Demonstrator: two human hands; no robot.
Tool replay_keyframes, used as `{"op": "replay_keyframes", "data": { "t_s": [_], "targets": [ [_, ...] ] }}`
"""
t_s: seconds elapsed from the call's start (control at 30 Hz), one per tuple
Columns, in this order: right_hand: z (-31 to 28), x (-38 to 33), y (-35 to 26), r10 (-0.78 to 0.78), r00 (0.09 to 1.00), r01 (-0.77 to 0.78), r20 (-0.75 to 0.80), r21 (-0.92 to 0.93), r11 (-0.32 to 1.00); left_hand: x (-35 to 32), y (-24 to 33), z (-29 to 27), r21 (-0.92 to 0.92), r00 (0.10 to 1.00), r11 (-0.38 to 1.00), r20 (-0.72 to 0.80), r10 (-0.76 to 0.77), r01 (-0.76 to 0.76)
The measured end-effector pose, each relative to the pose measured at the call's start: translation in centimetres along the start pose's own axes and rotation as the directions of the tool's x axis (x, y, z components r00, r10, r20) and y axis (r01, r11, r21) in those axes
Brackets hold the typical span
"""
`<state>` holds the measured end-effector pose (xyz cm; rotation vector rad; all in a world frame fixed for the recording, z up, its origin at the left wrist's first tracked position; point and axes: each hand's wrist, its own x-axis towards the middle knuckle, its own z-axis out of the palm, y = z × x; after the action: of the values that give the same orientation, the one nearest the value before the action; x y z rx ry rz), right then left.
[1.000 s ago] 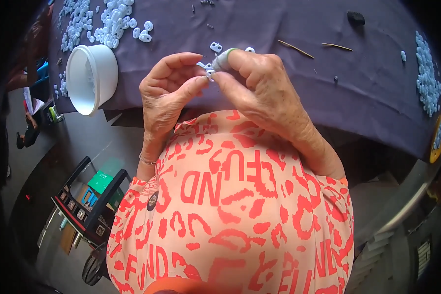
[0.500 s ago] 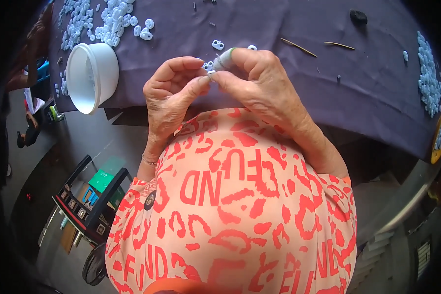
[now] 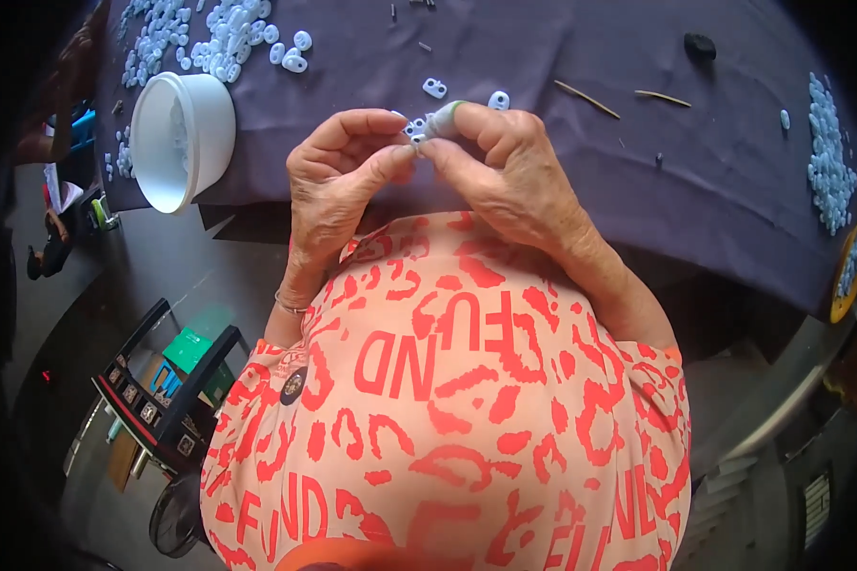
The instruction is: The person assembles plastic cord locks by hand, picking up plastic pieces and springs from the table and fitting them together.
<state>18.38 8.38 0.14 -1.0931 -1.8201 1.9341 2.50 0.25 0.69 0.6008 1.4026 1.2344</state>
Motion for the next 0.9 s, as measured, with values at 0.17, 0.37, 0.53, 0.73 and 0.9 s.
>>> {"op": "replay_keyframes", "data": {
  "t_s": [0.17, 0.37, 0.53, 0.73, 0.9],
  "targets": [
    [-0.1, 0.0, -0.4, 0.064, 0.998, -0.064, 0.001, 0.183, 0.981, 0.0, 0.3, 0.0, -0.111, 0.998, 0.992, 0.012, -0.056, 0.057],
    [-0.3, 0.0, -0.6, 0.07, 0.997, -0.062, -0.027, 0.222, 0.973, 0.3, -0.2, -0.6, -0.132, 0.993, 0.985, 0.062, -0.1, 0.107],
    [-0.5, -0.3, -0.7, 0.094, 0.996, -0.092, 0.005, 0.238, 0.967, 0.2, -0.5, 0.0, 0.018, 0.994, 0.997, 0.08, -0.076, 0.075],
    [-0.1, -1.0, 0.1, 0.12, 0.993, -0.117, 0.007, 0.288, 0.951, -0.1, -1.2, 0.2, 0.026, 0.991, 0.998, 0.12, -0.057, 0.054],
    [-0.1, -1.3, -0.2, 0.151, 0.988, -0.142, -0.009, 0.296, 0.945, -0.3, -0.6, 0.3, 0.026, 0.987, 0.995, 0.125, -0.102, 0.1]
  ]
}}
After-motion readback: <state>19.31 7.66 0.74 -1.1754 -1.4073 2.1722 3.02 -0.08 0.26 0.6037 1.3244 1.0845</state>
